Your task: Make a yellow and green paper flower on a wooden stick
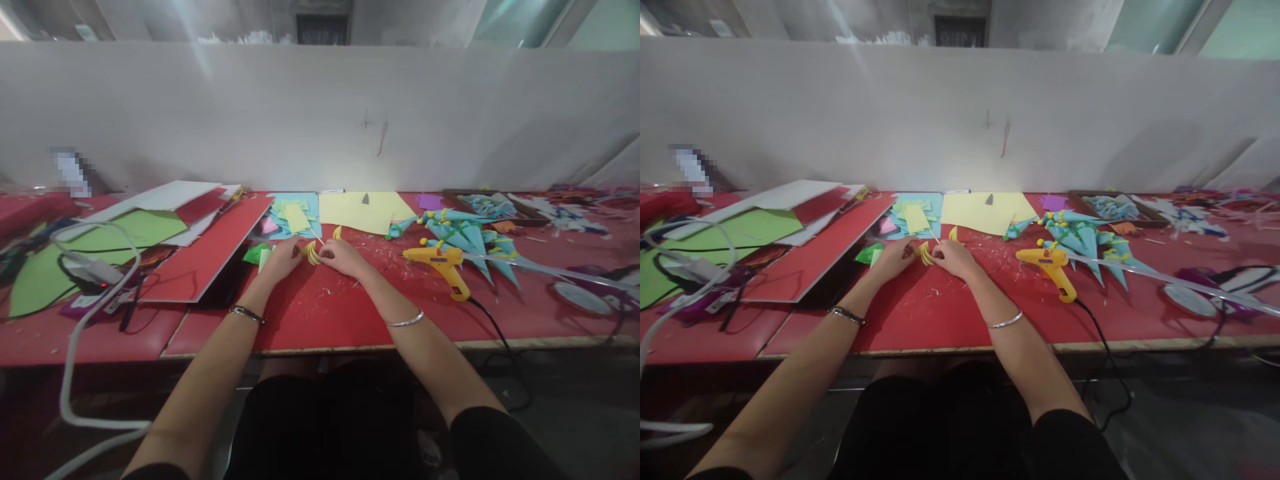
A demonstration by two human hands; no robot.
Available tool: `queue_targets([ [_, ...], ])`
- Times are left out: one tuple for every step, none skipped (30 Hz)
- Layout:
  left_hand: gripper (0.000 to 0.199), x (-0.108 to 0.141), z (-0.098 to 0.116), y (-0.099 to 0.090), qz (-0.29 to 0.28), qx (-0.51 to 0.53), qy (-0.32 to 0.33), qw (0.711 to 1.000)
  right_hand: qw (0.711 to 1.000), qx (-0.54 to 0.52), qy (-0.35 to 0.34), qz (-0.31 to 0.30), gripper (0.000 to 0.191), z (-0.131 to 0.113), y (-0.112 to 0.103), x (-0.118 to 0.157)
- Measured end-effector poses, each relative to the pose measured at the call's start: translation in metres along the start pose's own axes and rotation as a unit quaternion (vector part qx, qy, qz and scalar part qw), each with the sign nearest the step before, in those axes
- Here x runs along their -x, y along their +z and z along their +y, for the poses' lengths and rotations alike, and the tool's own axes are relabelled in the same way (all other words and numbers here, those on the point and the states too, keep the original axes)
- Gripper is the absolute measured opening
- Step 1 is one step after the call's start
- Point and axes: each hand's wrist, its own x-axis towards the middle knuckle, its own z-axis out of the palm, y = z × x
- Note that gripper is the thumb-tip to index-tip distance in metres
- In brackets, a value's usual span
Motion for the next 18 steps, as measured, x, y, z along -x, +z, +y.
queue_targets([
  [0.04, -0.0001, 0.0003, -0.0005, 0.009, -0.002, -0.002, 1.0, 1.0, 0.005, 0.005, 0.001, 0.013, 0.0006, -0.0001, -0.0002],
  [0.04, -0.0001, 0.0011, -0.0011, 0.017, -0.004, -0.004, 1.0, 1.0, 0.009, 0.009, 0.003, 0.013, 0.0012, -0.0001, -0.0003],
  [0.039, -0.0001, 0.0022, -0.0019, 0.025, -0.006, -0.008, 1.0, 1.0, 0.012, 0.013, 0.005, 0.013, 0.0019, -0.0001, -0.0005],
  [0.039, 0.0, 0.0034, -0.0029, 0.032, -0.006, -0.012, 0.999, 1.0, 0.015, 0.017, 0.007, 0.014, 0.0025, 0.0, -0.0006],
  [0.038, 0.0001, 0.0044, -0.0038, 0.04, -0.007, -0.015, 0.999, 1.0, 0.019, 0.02, 0.01, 0.014, 0.003, 0.0, -0.0006],
  [0.036, 0.0002, 0.0052, -0.0047, 0.049, -0.007, -0.017, 0.999, 0.999, 0.022, 0.024, 0.013, 0.014, 0.0033, -0.0001, -0.0005],
  [0.035, 0.0003, 0.0055, -0.0055, 0.059, -0.008, -0.018, 0.998, 0.999, 0.025, 0.028, 0.016, 0.014, 0.0036, -0.0003, -0.0004],
  [0.034, 0.0003, 0.0054, -0.0061, 0.07, -0.009, -0.019, 0.997, 0.999, 0.028, 0.031, 0.018, 0.013, 0.0037, -0.0004, -0.0002],
  [0.034, 0.0002, 0.005, -0.0067, 0.081, -0.011, -0.018, 0.997, 0.999, 0.03, 0.034, 0.021, 0.013, 0.0038, -0.0006, 0.0001],
  [0.034, 0.0, 0.0044, -0.0071, 0.09, -0.015, -0.016, 0.996, 0.999, 0.031, 0.036, 0.022, 0.014, 0.0038, -0.0007, 0.0003],
  [0.034, -0.0003, 0.0038, -0.0075, 0.096, -0.02, -0.013, 0.995, 0.999, 0.031, 0.036, 0.024, 0.014, 0.0039, -0.0007, 0.0005],
  [0.035, -0.0007, 0.0034, -0.0077, 0.101, -0.024, -0.011, 0.995, 0.999, 0.031, 0.037, 0.024, 0.015, 0.004, -0.0006, 0.0006],
  [0.035, -0.001, 0.0033, -0.0079, 0.105, -0.026, -0.009, 0.994, 0.999, 0.03, 0.036, 0.024, 0.015, 0.0042, -0.0004, 0.0006],
  [0.035, -0.0013, 0.0038, -0.008, 0.106, -0.023, -0.009, 0.994, 0.999, 0.028, 0.035, 0.025, 0.014, 0.0043, -0.0002, 0.0005],
  [0.034, -0.0016, 0.0048, -0.008, 0.105, -0.016, -0.009, 0.994, 0.999, 0.026, 0.033, 0.025, 0.013, 0.0043, 0.0, 0.0003],
  [0.033, -0.0016, 0.0062, -0.0079, 0.102, -0.005, -0.011, 0.995, 0.999, 0.024, 0.03, 0.026, 0.012, 0.0043, 0.0001, 0.0001],
  [0.03, -0.0015, 0.008, -0.0075, 0.096, 0.009, -0.011, 0.995, 0.999, 0.021, 0.027, 0.026, 0.011, 0.0042, 0.0001, -0.0002],
  [0.028, -0.0012, 0.0099, -0.007, 0.087, 0.022, -0.009, 0.996, 0.999, 0.018, 0.024, 0.026, 0.011, 0.004, 0.0, -0.0006],
])
